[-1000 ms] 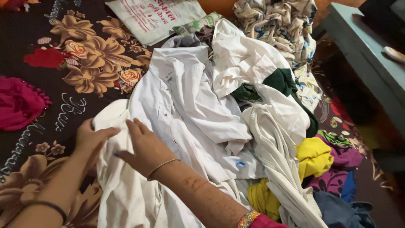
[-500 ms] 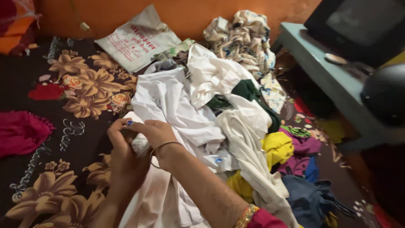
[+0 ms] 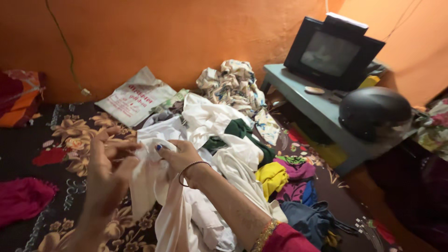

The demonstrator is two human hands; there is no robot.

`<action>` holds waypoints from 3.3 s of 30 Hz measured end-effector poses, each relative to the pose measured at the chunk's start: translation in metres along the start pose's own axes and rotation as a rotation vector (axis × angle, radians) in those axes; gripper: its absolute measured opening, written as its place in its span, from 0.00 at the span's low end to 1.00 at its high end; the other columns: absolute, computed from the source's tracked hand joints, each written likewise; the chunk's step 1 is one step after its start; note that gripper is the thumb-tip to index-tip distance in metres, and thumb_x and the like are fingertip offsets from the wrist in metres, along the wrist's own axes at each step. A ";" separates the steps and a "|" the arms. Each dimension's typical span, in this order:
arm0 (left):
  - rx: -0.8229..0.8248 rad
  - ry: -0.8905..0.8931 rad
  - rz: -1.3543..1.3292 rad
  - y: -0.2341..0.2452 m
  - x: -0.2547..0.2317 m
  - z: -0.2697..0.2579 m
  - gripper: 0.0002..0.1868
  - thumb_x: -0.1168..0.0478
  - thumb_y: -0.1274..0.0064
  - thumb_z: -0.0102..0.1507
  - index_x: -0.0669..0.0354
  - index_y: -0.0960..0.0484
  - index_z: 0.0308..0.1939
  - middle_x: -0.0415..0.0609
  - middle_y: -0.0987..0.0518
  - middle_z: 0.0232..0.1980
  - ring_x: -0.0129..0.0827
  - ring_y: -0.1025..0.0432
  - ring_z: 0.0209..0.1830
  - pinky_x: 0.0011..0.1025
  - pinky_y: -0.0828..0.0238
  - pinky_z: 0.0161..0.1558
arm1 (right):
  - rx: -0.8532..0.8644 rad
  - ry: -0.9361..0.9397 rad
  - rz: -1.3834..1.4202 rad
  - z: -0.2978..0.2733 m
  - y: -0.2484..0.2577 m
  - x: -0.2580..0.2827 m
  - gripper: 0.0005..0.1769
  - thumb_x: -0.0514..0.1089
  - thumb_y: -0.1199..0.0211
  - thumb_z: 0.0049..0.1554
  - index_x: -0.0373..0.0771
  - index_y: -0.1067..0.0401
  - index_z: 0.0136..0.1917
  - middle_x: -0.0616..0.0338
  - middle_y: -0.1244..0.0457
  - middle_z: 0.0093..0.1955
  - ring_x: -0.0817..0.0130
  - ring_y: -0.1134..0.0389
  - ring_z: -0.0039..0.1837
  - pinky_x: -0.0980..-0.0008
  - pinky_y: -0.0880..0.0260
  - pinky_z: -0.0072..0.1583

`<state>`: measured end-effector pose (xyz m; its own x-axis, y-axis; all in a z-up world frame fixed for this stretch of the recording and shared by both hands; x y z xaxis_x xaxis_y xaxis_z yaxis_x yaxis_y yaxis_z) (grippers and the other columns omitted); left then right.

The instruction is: The person picks up shirts from a pile on a bed, unfolds them, and hangs them on wall-mounted hooks. The person handles a dark blue shirt, a black shirt, and two white shirts, placing each on a hook in sequence.

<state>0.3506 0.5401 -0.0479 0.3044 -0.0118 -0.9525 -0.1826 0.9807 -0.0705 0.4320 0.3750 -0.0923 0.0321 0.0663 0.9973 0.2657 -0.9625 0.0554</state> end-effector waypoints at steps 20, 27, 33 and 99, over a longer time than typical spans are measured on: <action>0.111 0.088 -0.142 -0.073 0.034 0.057 0.26 0.45 0.48 0.70 0.70 0.15 0.41 0.43 0.22 0.30 0.21 0.35 0.27 0.26 0.39 0.28 | -0.031 0.371 0.375 0.012 0.112 0.307 0.24 0.56 0.36 0.58 0.32 0.24 0.54 0.58 0.30 0.43 0.72 0.29 0.41 0.67 0.25 0.44; 0.233 -0.034 -0.251 -0.111 -0.097 0.079 0.22 0.52 0.55 0.67 0.67 0.18 0.52 0.48 0.16 0.43 0.29 0.24 0.39 0.29 0.26 0.42 | -0.385 0.607 -0.310 0.073 0.222 0.302 0.23 0.55 0.35 0.58 0.31 0.19 0.51 0.53 0.28 0.44 0.72 0.30 0.44 0.68 0.28 0.46; 0.361 0.047 -0.346 -0.148 -0.153 0.099 0.21 0.54 0.52 0.68 0.70 0.19 0.54 0.52 0.17 0.44 0.35 0.23 0.40 0.35 0.25 0.43 | -0.647 0.807 -0.907 0.031 0.213 0.304 0.32 0.67 0.44 0.60 0.38 0.24 0.59 0.48 0.31 0.53 0.59 0.30 0.56 0.59 0.35 0.58; 0.478 -0.703 -0.057 -0.250 -0.284 -0.033 0.20 0.52 0.57 0.75 0.66 0.17 0.51 0.38 0.32 0.28 0.18 0.41 0.28 0.24 0.42 0.29 | -0.108 0.565 0.078 -0.259 0.224 0.328 0.18 0.51 0.30 0.60 0.32 0.22 0.50 0.58 0.31 0.44 0.72 0.30 0.43 0.68 0.28 0.45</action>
<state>0.2790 0.2923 0.2304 0.8397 -0.0943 -0.5348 0.2169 0.9611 0.1711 0.2525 0.1126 0.2602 -0.4796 -0.1285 0.8680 0.1821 -0.9823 -0.0447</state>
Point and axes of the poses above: each hand's wrist, its own z-axis towards the middle knuckle, its own y-axis out of the back of the hand, x = y × z, the point moved 3 cm from there along z, towards the middle knuckle
